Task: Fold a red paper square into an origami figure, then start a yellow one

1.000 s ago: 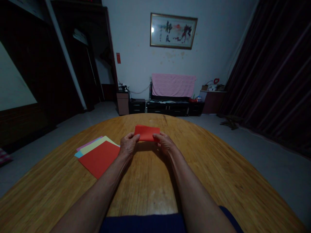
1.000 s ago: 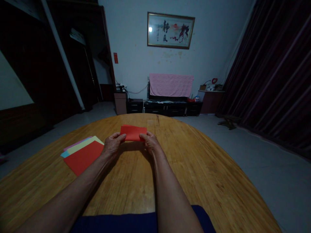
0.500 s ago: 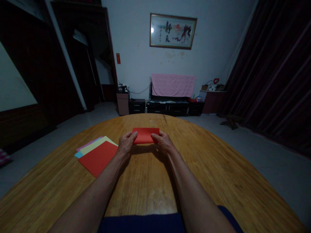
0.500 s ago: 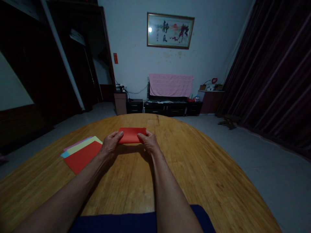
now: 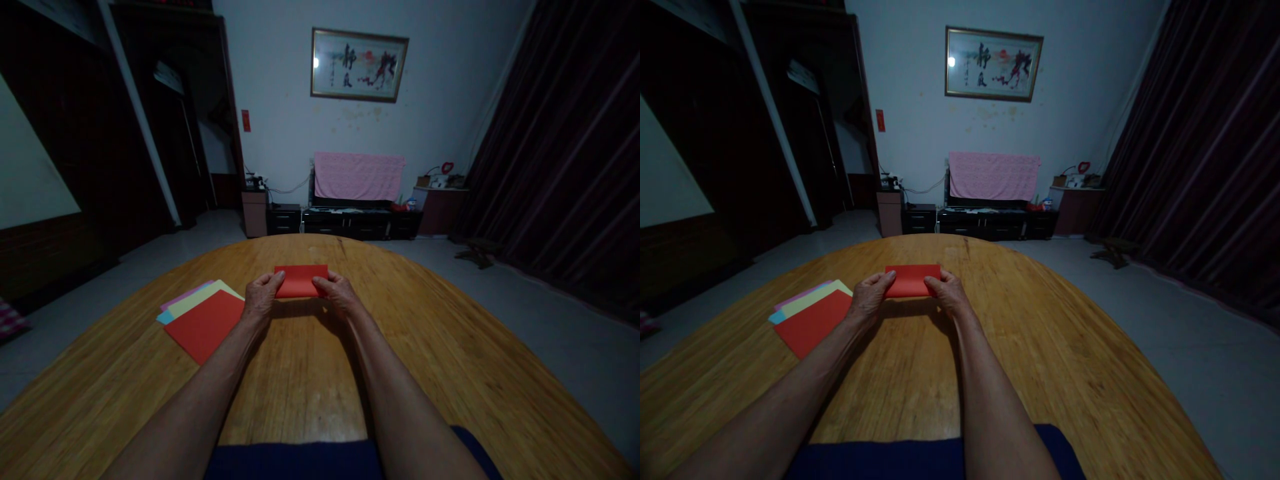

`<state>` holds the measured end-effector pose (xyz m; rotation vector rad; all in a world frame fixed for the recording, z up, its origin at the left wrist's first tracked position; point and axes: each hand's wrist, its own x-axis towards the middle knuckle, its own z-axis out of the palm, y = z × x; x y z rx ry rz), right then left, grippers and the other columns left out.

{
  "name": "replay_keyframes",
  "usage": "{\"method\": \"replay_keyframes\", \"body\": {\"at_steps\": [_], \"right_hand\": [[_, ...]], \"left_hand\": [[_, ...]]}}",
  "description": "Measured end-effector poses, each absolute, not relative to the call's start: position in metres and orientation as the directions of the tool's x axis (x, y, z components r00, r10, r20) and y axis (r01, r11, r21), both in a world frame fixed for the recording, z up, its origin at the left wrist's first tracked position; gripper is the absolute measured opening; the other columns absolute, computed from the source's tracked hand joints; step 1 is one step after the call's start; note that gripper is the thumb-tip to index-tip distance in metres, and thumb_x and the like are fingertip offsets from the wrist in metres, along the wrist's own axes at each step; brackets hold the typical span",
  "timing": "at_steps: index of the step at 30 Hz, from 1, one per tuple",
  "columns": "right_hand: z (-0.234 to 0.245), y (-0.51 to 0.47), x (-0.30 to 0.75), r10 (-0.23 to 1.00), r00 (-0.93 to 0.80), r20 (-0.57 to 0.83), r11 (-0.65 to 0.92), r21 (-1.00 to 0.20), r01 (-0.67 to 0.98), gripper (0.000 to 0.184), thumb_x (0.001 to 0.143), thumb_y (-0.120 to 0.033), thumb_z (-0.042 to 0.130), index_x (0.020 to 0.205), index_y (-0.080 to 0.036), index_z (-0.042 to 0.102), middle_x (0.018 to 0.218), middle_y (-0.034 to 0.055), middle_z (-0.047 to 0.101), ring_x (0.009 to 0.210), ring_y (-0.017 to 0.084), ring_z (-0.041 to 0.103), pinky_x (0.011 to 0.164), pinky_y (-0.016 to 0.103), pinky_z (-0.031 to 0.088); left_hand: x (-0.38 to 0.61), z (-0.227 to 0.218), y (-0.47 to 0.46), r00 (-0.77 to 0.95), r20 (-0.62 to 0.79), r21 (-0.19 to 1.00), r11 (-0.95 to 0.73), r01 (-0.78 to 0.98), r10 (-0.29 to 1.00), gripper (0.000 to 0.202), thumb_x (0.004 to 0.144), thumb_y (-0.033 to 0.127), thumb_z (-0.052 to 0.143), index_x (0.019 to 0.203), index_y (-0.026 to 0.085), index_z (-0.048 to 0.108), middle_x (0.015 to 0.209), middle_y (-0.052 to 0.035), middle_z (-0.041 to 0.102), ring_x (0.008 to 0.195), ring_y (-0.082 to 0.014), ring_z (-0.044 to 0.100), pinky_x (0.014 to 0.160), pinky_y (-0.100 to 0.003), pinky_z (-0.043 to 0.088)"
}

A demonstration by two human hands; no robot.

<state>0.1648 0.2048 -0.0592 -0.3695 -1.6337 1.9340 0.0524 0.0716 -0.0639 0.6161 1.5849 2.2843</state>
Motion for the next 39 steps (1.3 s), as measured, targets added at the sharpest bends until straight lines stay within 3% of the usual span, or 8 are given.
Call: {"method": "replay_keyframes", "body": {"at_steps": [22, 33, 39], "right_hand": [[-0.0611, 0.2072, 0.1632, 0.591, -0.794, 0.145, -0.086, -0.967, -0.24, 0.029, 0.064, -0.034, 0.071, 0.088, -0.017, 0.069, 0.074, 0.0036, 0.067, 0.062, 0.015, 0.055, 0.057, 0.026, 0.041], [-0.0598, 0.2089, 0.1626, 0.671, -0.735, 0.093, -0.096, -0.973, -0.211, 0.025, 0.063, -0.039, 0.068, 0.075, -0.018, 0.065, 0.065, 0.0013, 0.061, 0.058, 0.013, 0.05, 0.054, 0.024, 0.038], [-0.061, 0.2119, 0.1638, 0.679, -0.722, 0.134, -0.071, -0.967, -0.246, 0.026, 0.062, -0.041, 0.068, 0.068, -0.017, 0.062, 0.06, -0.0011, 0.056, 0.055, 0.011, 0.046, 0.052, 0.024, 0.035]], "left_hand": [[0.0513, -0.0658, 0.0716, -0.871, 0.203, 0.948, -0.314, 0.06, 0.447, 0.036, 0.061, 0.049, 0.078, 0.064, 0.014, 0.066, 0.059, 0.0023, 0.061, 0.053, -0.0104, 0.05, 0.054, -0.023, 0.038], [0.0497, -0.0685, 0.0718, -0.874, 0.219, 0.947, -0.31, 0.083, 0.433, 0.036, 0.061, 0.049, 0.078, 0.064, 0.014, 0.066, 0.058, 0.0027, 0.059, 0.053, -0.0103, 0.049, 0.054, -0.023, 0.036], [0.0507, -0.0667, 0.0694, -0.873, 0.229, 0.957, -0.262, 0.122, 0.431, 0.035, 0.063, 0.049, 0.076, 0.065, 0.014, 0.068, 0.059, 0.0018, 0.06, 0.055, -0.0113, 0.049, 0.055, -0.023, 0.036]]}}
